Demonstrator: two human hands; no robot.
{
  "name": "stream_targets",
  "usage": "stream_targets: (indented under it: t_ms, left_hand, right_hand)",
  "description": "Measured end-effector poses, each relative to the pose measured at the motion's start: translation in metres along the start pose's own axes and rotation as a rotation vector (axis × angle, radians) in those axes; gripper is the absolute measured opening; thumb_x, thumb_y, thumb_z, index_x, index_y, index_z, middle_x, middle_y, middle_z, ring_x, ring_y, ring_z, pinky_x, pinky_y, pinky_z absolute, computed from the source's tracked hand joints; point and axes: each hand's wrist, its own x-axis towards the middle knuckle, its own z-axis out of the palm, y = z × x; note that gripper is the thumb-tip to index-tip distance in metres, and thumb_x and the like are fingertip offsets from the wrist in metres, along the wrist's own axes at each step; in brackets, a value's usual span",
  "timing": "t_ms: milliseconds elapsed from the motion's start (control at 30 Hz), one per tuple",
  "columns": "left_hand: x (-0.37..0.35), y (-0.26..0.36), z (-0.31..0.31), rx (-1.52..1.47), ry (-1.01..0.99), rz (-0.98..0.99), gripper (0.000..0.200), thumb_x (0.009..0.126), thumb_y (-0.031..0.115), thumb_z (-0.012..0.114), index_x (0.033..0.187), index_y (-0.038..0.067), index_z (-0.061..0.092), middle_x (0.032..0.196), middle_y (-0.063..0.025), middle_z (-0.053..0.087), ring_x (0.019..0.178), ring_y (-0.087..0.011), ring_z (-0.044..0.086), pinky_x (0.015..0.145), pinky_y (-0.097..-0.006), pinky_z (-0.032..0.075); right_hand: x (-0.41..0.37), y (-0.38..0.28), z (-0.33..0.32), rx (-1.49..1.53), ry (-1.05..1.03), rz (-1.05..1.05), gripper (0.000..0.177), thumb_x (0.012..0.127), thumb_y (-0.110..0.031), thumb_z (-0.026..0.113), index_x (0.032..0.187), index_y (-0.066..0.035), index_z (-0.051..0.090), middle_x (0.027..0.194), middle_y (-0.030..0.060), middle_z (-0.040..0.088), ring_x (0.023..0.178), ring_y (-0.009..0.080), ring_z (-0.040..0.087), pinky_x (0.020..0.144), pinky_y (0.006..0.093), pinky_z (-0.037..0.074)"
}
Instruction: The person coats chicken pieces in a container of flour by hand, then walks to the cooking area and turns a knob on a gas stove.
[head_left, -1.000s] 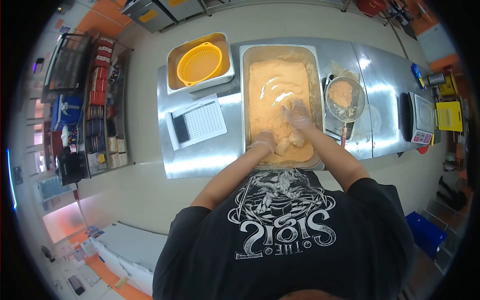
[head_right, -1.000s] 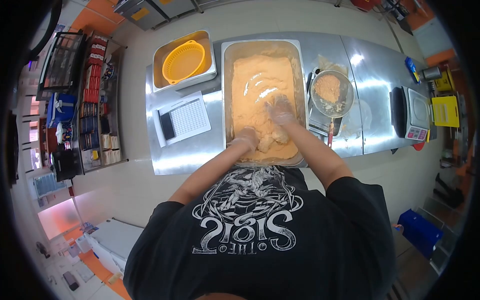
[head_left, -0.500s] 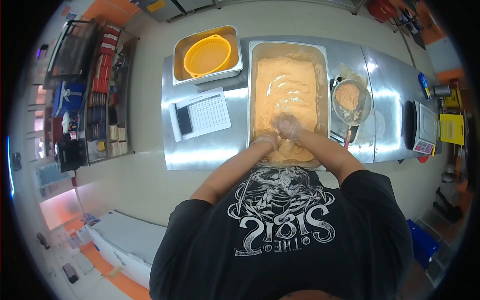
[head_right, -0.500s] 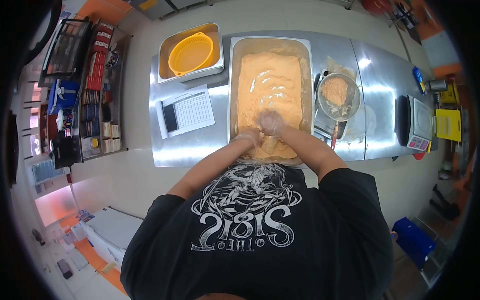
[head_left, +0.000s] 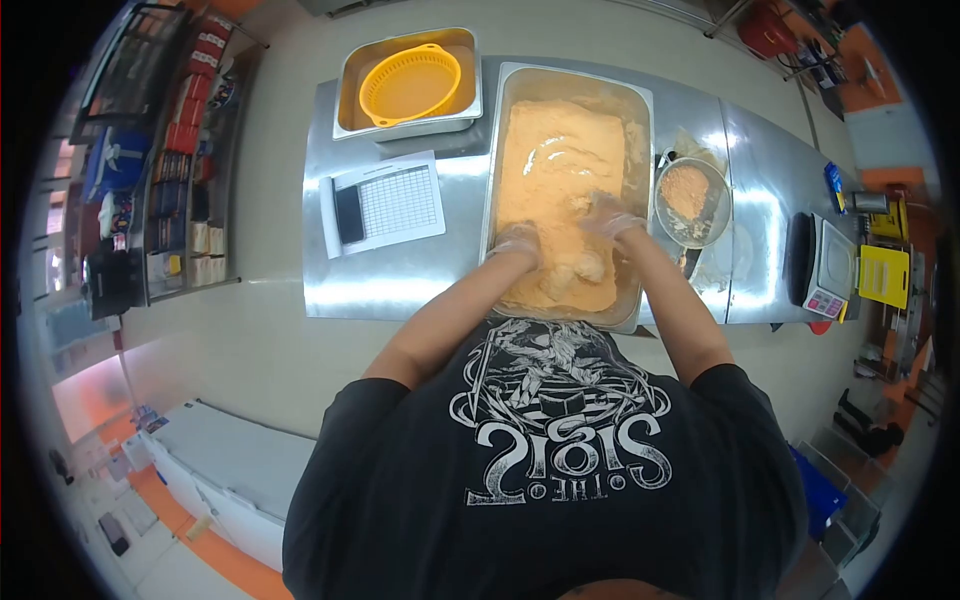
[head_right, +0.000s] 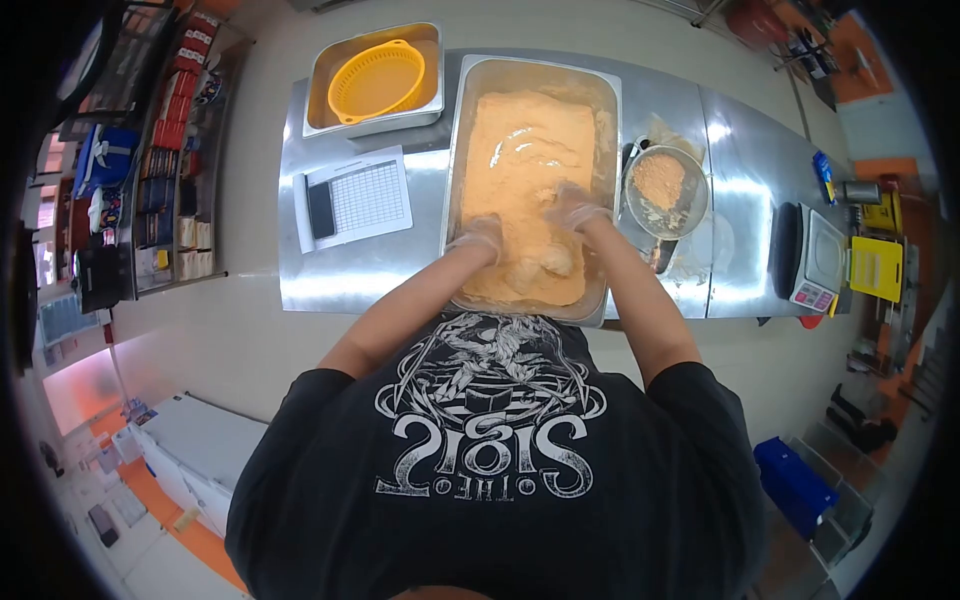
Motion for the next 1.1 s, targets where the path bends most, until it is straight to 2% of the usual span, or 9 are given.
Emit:
stream_targets:
  t_ms: [167, 267, 367, 567, 667, 800, 867, 1000, 1100]
  left_hand:
    - [0.062, -0.012, 0.072, -0.303, 0.066, -0.184, 0.035, 0.081, 0.011, 0.057, 0.114, 0.001, 0.054, 0.116, -0.02, 0.058, 0.109, -0.0346, 0.055, 0.088, -0.0414, 0.047]
    - [0.038, -0.004, 0.032, -0.352, -0.107, -0.116, 0.036, 0.08, 0.012, 0.058, 0.113, 0.0, 0.055, 0.118, -0.0212, 0.056, 0.113, -0.0332, 0.053, 0.091, -0.0386, 0.044]
    - [0.016, -0.005, 0.005, 0.33, -0.165, 0.403, 0.04, 0.08, 0.022, 0.057, 0.113, -0.002, 0.057, 0.119, -0.0226, 0.054, 0.114, -0.032, 0.052, 0.093, -0.0364, 0.043]
    - [0.028, -0.011, 0.024, 0.087, -0.292, 0.077, 0.062, 0.078, 0.051, 0.053, 0.118, 0.003, 0.056, 0.123, -0.0185, 0.053, 0.113, -0.0306, 0.052, 0.094, -0.037, 0.04]
    - [-0.007, -0.002, -0.007, 0.101, -0.4, 0.151, 0.06, 0.078, 0.048, 0.057, 0.12, 0.005, 0.055, 0.126, -0.021, 0.05, 0.115, -0.0306, 0.051, 0.095, -0.036, 0.04]
    - [-0.008, -0.007, 0.008, 0.027, -0.368, 0.12, 0.072, 0.08, 0.062, 0.043, 0.128, 0.009, 0.048, 0.133, -0.0166, 0.045, 0.119, -0.0294, 0.046, 0.097, -0.0365, 0.036]
    - [-0.026, 0.002, 0.003, 0.003, -0.245, -0.003, 0.071, 0.083, 0.06, 0.039, 0.133, 0.01, 0.042, 0.137, -0.0197, 0.039, 0.122, -0.0298, 0.044, 0.1, -0.0374, 0.034]
    - [-0.003, -0.023, 0.048, -0.12, -0.206, 0.197, 0.074, 0.084, 0.062, 0.031, 0.134, 0.009, 0.04, 0.138, -0.0191, 0.037, 0.123, -0.0303, 0.042, 0.102, -0.0377, 0.031]
    - [0.038, -0.04, 0.09, -0.448, -0.195, 0.089, 0.074, 0.085, 0.062, 0.031, 0.133, 0.007, 0.041, 0.136, -0.0194, 0.04, 0.12, -0.0307, 0.044, 0.1, -0.0376, 0.032]
  right_hand:
    - [-0.016, -0.026, 0.059, 0.009, 0.128, 0.007, 0.051, 0.077, -0.031, 0.059, 0.113, 0.005, 0.051, 0.114, 0.0278, 0.054, 0.109, 0.0371, 0.052, 0.091, 0.0397, 0.043]
    - [-0.009, -0.026, 0.098, 0.106, 0.03, 0.077, 0.046, 0.076, -0.033, 0.061, 0.103, 0.004, 0.056, 0.103, 0.0264, 0.059, 0.096, 0.0383, 0.059, 0.083, 0.0406, 0.047]
    - [0.03, -0.005, 0.135, 0.041, -0.063, 0.093, 0.043, 0.078, -0.031, 0.06, 0.103, 0.005, 0.058, 0.101, 0.025, 0.061, 0.087, 0.0368, 0.062, 0.076, 0.0407, 0.049]
    - [-0.038, -0.025, 0.0, -0.032, -0.371, 0.048, 0.054, 0.085, -0.044, 0.048, 0.116, 0.0, 0.056, 0.114, 0.0221, 0.058, 0.105, 0.0323, 0.056, 0.089, 0.0398, 0.042]
    - [-0.041, -0.009, 0.028, 0.02, -0.44, 0.274, 0.064, 0.085, -0.053, 0.044, 0.123, -0.002, 0.05, 0.124, 0.0205, 0.052, 0.114, 0.0322, 0.05, 0.096, 0.0389, 0.036]
    - [-0.057, 0.011, 0.11, 0.29, -0.4, 0.216, 0.068, 0.086, -0.058, 0.04, 0.122, -0.002, 0.051, 0.128, 0.019, 0.048, 0.119, 0.0312, 0.046, 0.098, 0.0388, 0.035]
    - [-0.065, -0.001, 0.125, 0.452, -0.331, 0.422, 0.07, 0.085, -0.059, 0.04, 0.124, -0.002, 0.049, 0.129, 0.02, 0.047, 0.12, 0.0309, 0.044, 0.1, 0.0367, 0.033]
    - [-0.081, -0.073, 0.083, 0.832, -0.112, 0.82, 0.069, 0.084, -0.057, 0.045, 0.117, 0.003, 0.053, 0.117, 0.02, 0.056, 0.109, 0.0288, 0.053, 0.092, 0.0387, 0.039]
    - [-0.06, -0.075, 0.092, 1.003, -0.135, 0.872, 0.067, 0.082, -0.055, 0.048, 0.11, 0.005, 0.057, 0.107, 0.0192, 0.061, 0.099, 0.0281, 0.057, 0.084, 0.0411, 0.043]
